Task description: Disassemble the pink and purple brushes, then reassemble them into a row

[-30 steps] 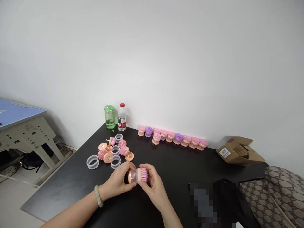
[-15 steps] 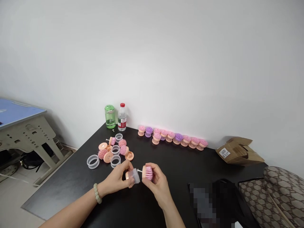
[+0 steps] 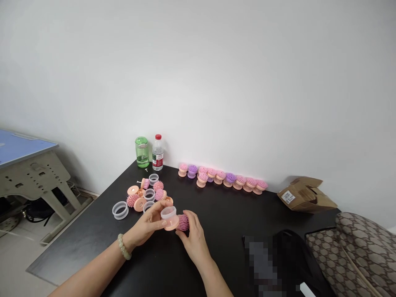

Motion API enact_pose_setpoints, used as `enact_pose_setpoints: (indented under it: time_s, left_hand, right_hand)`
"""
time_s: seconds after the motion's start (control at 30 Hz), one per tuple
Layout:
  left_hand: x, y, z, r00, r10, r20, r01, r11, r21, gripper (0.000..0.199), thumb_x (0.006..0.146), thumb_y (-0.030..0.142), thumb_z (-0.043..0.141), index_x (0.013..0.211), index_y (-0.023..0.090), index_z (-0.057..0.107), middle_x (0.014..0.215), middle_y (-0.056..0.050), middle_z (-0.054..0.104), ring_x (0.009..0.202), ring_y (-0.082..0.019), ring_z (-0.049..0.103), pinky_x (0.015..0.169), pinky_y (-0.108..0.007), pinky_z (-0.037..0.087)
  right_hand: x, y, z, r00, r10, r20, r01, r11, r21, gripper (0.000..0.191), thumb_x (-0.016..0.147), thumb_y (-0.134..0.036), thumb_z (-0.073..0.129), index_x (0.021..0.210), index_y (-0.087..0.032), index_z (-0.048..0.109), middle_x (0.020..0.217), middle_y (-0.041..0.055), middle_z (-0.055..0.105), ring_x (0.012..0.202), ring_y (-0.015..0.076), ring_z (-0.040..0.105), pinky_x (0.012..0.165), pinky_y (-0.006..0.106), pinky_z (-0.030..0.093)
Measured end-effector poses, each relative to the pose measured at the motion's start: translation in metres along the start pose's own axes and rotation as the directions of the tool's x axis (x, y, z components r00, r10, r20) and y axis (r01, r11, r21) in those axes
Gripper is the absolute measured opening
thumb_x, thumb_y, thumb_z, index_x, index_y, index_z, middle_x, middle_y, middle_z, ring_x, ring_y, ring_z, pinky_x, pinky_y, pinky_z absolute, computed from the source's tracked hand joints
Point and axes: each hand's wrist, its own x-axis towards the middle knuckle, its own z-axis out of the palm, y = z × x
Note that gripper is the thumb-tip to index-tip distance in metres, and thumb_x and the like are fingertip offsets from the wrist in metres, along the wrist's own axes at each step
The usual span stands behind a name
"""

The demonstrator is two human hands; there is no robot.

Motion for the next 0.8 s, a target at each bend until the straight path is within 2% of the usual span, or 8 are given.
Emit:
enact_pose_setpoints:
  time_s: [0.1,0.2,0.27,0.4,0.5,0.57,0.7,0.8]
  left_hand:
    - [0.001,0.000,0.003,0.999,0.044,-0.027,-0.044,0.999,0.005,0.047,0.069,0.038,0.084,0.106,0.023,0.059,0.113,-0.004,0.049,0.094,-0.016,0.052,0.081,-0.029,0.044]
    - [0.001,-0.003,0.003,0.997,0.074,-0.030,-0.072,0.996,0.054,0.056,0.071,0.040,0.083,0.117,0.024,0.057,0.114,-0.005,0.048,0.098,-0.018,0.052,0.085,-0.031,0.044]
    - [0.000,-0.005,0.003,0.997,0.074,0.004,-0.074,0.988,0.133,0.059,0.073,0.043,0.081,0.123,0.024,0.056,0.115,-0.006,0.049,0.100,-0.019,0.052,0.086,-0.032,0.044]
    - [-0.003,-0.007,0.005,0.993,0.095,0.067,-0.112,0.938,0.329,0.054,0.077,0.049,0.075,0.119,0.020,0.056,0.104,-0.004,0.052,0.088,-0.018,0.052,0.076,-0.030,0.044]
    - [-0.005,-0.004,0.009,0.994,0.104,0.041,-0.108,0.802,0.587,0.043,0.080,0.049,0.072,0.105,0.018,0.056,0.091,-0.002,0.054,0.077,-0.016,0.048,0.068,-0.028,0.041]
    - [-0.006,-0.001,0.011,0.995,0.096,0.034,-0.093,0.713,0.695,0.036,0.082,0.047,0.068,0.099,0.018,0.056,0.088,-0.002,0.055,0.075,-0.016,0.047,0.067,-0.028,0.040]
    - [-0.007,0.000,0.012,0.992,0.108,0.062,-0.120,0.702,0.702,0.035,0.086,0.048,0.062,0.104,0.018,0.055,0.092,-0.003,0.058,0.077,-0.017,0.050,0.070,-0.029,0.041]
    - [-0.007,-0.004,0.014,0.993,0.112,0.042,-0.109,0.701,0.705,0.035,0.086,0.048,0.061,0.103,0.018,0.055,0.090,-0.003,0.057,0.076,-0.017,0.050,0.068,-0.028,0.040]
  right_hand:
    - [-0.001,-0.005,-0.003,0.996,-0.077,-0.035,0.076,0.996,-0.038,0.058,0.079,-0.027,0.073,0.133,-0.024,0.051,0.135,0.0111,0.057,0.128,0.0311,0.053,0.104,0.051,0.048]
    - [-0.002,-0.012,-0.011,0.977,-0.198,-0.073,0.197,0.980,-0.027,0.055,0.081,-0.042,0.074,0.130,-0.024,0.055,0.134,0.0129,0.059,0.132,0.0343,0.048,0.104,0.053,0.047]
    - [-0.003,-0.018,-0.015,0.967,-0.245,-0.074,0.246,0.969,-0.001,0.049,0.083,-0.049,0.070,0.124,-0.023,0.060,0.131,0.0140,0.061,0.130,0.0352,0.050,0.101,0.052,0.050]
    - [-0.004,-0.031,-0.018,0.980,-0.187,-0.063,0.188,0.982,0.021,0.034,0.088,-0.046,0.065,0.113,-0.023,0.066,0.125,0.0144,0.065,0.122,0.0334,0.058,0.095,0.047,0.054]
    - [-0.003,-0.037,-0.022,0.993,-0.116,-0.001,0.116,0.992,0.057,0.023,0.089,-0.043,0.064,0.100,-0.024,0.069,0.121,0.0128,0.067,0.119,0.0313,0.061,0.094,0.043,0.055]
    - [-0.002,-0.039,-0.024,0.994,-0.100,0.053,0.094,0.990,0.108,0.021,0.089,-0.043,0.063,0.099,-0.025,0.069,0.121,0.0114,0.068,0.117,0.0297,0.063,0.094,0.041,0.055]
    - [-0.001,-0.039,-0.027,0.989,-0.117,0.088,0.099,0.978,0.185,0.030,0.091,-0.042,0.061,0.117,-0.026,0.065,0.123,0.0098,0.066,0.113,0.0268,0.066,0.094,0.038,0.056]
    - [-0.001,-0.039,-0.027,0.987,-0.129,0.095,0.105,0.970,0.219,0.032,0.090,-0.044,0.064,0.117,-0.027,0.065,0.116,0.0082,0.067,0.109,0.0257,0.067,0.092,0.036,0.057]
